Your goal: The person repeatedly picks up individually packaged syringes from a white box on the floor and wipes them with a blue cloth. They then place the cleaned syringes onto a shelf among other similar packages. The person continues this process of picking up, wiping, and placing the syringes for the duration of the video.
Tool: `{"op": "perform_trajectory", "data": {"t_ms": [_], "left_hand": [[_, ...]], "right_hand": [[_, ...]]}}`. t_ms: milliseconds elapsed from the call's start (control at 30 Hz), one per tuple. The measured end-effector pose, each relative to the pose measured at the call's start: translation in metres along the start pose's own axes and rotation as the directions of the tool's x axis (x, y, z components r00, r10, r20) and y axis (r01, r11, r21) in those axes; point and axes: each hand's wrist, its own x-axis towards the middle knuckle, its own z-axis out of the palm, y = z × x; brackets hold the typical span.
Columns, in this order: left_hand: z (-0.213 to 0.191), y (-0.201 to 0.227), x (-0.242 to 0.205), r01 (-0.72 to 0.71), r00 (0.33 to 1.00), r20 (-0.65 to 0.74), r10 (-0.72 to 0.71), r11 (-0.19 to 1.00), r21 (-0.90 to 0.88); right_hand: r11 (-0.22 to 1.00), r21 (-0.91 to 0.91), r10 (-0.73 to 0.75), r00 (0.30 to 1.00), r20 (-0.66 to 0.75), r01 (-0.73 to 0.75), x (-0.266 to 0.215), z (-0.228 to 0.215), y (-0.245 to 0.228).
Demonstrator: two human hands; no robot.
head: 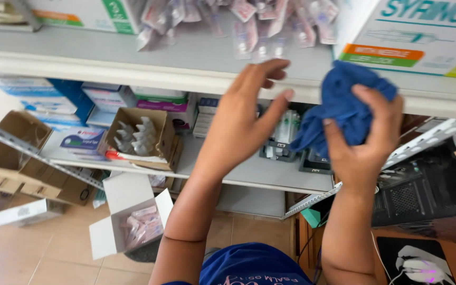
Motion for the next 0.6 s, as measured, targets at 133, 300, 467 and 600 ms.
{"op": "perform_trajectory", "data": {"t_ms": [133,300,467,600], "left_hand": [[0.034,-0.033,0.025,-0.088,0.975,-0.161,0.154,0.93,0.358],[0.085,-0.075,0.064,0.027,0.96,-0.165,0.227,0.511,0.859],[0.105,-0.086,0.074,0.106,0.945,-0.235,0.226,0.471,0.876],[0.108,-0.099,0.079,0.083,0.928,-0.235,0.29,0.453,0.888]], "right_hand": [[0.998,-0.055,-0.026,0.994,-0.104,0.02,0.011,-0.021,0.041],[0.992,-0.087,-0.094,0.992,-0.083,0.087,0.038,-0.005,0.067],[0.993,-0.061,-0.099,0.995,0.003,0.099,0.051,0.007,0.061],[0.979,-0.005,-0.204,0.977,-0.055,0.204,0.051,0.021,0.083]]}}
